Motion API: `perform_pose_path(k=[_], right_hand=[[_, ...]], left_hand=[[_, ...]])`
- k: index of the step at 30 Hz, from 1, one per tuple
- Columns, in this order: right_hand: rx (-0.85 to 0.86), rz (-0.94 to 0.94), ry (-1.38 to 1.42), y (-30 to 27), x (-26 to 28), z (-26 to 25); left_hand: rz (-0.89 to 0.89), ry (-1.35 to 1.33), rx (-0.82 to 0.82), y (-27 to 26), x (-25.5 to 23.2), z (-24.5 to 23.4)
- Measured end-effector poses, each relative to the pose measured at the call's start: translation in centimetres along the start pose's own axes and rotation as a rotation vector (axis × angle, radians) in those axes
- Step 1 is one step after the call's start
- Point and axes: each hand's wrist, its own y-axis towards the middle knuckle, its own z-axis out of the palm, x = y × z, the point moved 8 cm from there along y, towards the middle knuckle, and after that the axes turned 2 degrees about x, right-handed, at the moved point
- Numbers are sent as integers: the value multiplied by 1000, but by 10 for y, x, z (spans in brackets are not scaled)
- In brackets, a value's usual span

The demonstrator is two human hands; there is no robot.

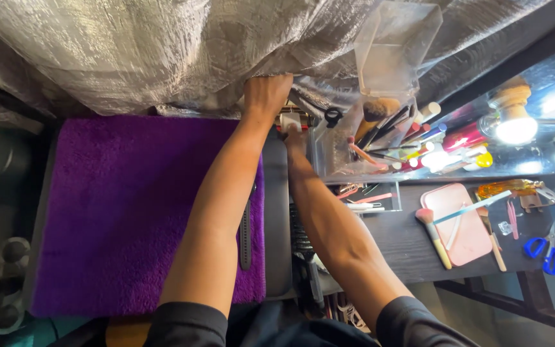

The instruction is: The person organizes various household and desk items into drawers and a desk area.

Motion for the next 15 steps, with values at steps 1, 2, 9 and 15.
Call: perform_pose_path(k=[1, 2, 9, 15], right_hand=[[-3, 2, 3, -21, 9, -6], [4, -28, -115, -42, 20, -12], [167, -254, 17, -164, 102, -41], [296, -238, 163, -281, 156, -84]], left_hand=[[4, -2, 1, 2, -3, -10], [-20, -37, -96, 3, -4, -29], [-356, -350, 394, -25, -3, -1], [-627, -731, 375, -57, -18, -59]])
